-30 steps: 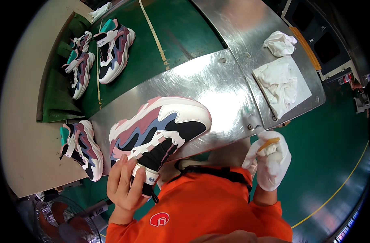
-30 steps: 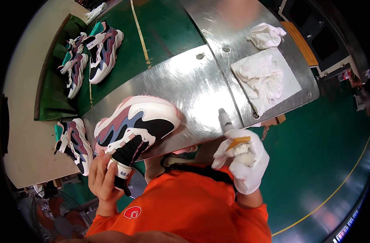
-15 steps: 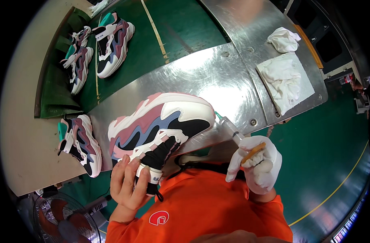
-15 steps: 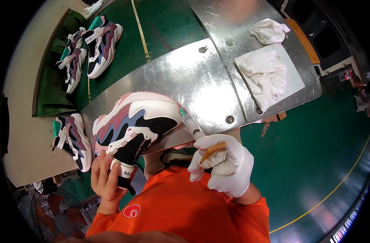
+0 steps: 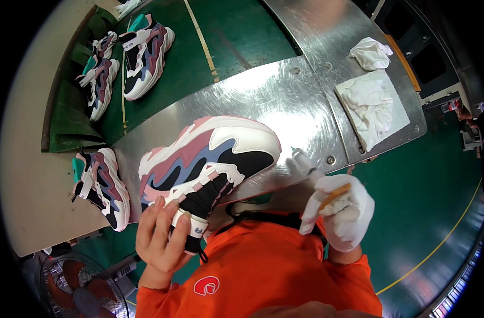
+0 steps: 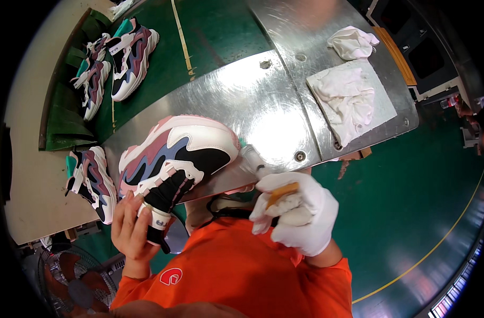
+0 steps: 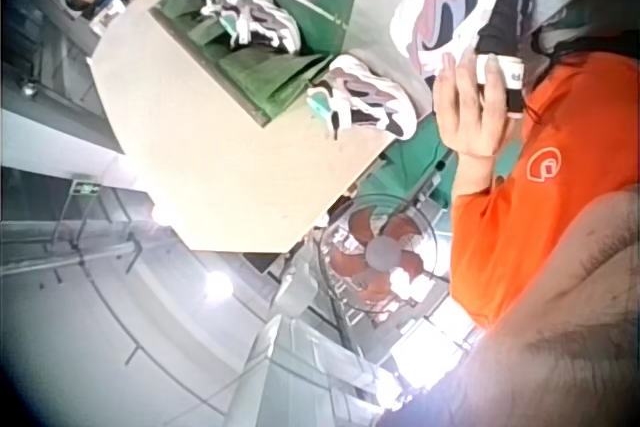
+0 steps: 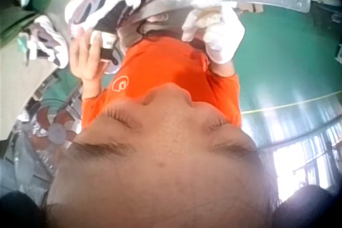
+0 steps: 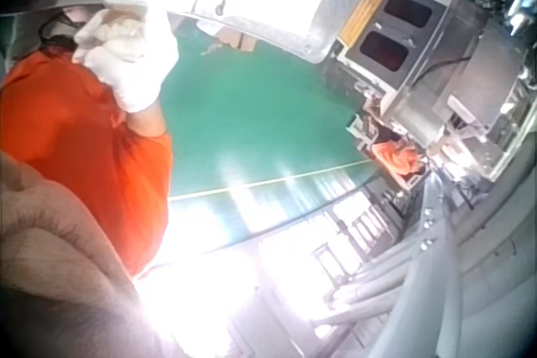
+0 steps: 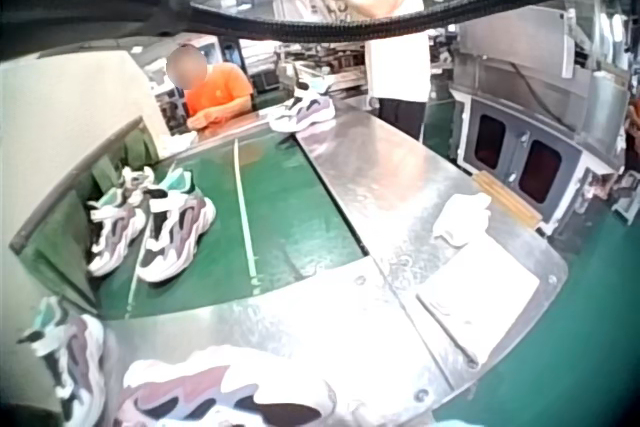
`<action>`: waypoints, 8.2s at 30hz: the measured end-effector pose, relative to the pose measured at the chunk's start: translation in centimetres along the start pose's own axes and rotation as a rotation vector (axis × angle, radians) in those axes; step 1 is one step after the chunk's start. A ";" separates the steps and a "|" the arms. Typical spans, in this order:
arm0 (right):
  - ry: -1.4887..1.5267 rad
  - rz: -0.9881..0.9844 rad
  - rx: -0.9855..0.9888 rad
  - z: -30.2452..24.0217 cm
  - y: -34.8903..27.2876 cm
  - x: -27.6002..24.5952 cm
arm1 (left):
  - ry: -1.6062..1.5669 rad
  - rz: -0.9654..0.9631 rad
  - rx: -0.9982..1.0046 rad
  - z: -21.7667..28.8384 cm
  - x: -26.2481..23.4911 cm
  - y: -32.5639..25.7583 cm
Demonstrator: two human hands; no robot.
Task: The person applies a liquid substance from a syringe into the seams of a multi-colored sneaker on a metal workbench. They rotate the shoe to access different areas, then refill the syringe from a large plastic container and wipe the nozzle with a tissue.
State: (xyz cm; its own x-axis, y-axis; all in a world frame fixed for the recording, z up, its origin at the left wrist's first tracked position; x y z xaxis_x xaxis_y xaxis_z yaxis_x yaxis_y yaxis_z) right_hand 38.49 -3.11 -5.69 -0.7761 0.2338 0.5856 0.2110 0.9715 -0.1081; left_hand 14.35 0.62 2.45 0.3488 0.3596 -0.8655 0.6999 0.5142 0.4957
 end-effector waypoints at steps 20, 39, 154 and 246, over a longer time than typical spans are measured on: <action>0.168 -0.144 -0.129 -0.7 2.6 -2.3 | -0.287 -0.104 0.005 -4.7 0.2 6.0; -0.057 -0.020 0.086 0.0 2.6 -2.3 | -0.297 -0.064 -0.003 -4.5 0.2 6.2; -0.176 -0.352 0.033 -4.1 12.1 9.5 | -1.530 0.301 -0.642 -16.0 10.0 8.8; 0.344 -0.014 0.175 0.8 4.9 -5.5 | -0.911 -0.080 -0.606 -16.0 13.7 8.5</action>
State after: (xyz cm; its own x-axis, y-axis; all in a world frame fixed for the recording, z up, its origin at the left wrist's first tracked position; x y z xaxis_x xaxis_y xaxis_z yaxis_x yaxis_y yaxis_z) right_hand 43.30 0.37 -10.06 -0.5276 0.2220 0.8200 0.0742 0.9736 -0.2159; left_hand 15.12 22.40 -4.05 0.8204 -0.2741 -0.5018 0.4059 0.8973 0.1734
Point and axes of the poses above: each hand's wrist, its own y-axis towards the middle knuckle, its own x-axis out of the palm, z = x × y, the point moved 9 cm from there along y, towards the middle knuckle, and after that the axes turned 2 degrees about z, right-handed, at the moved point
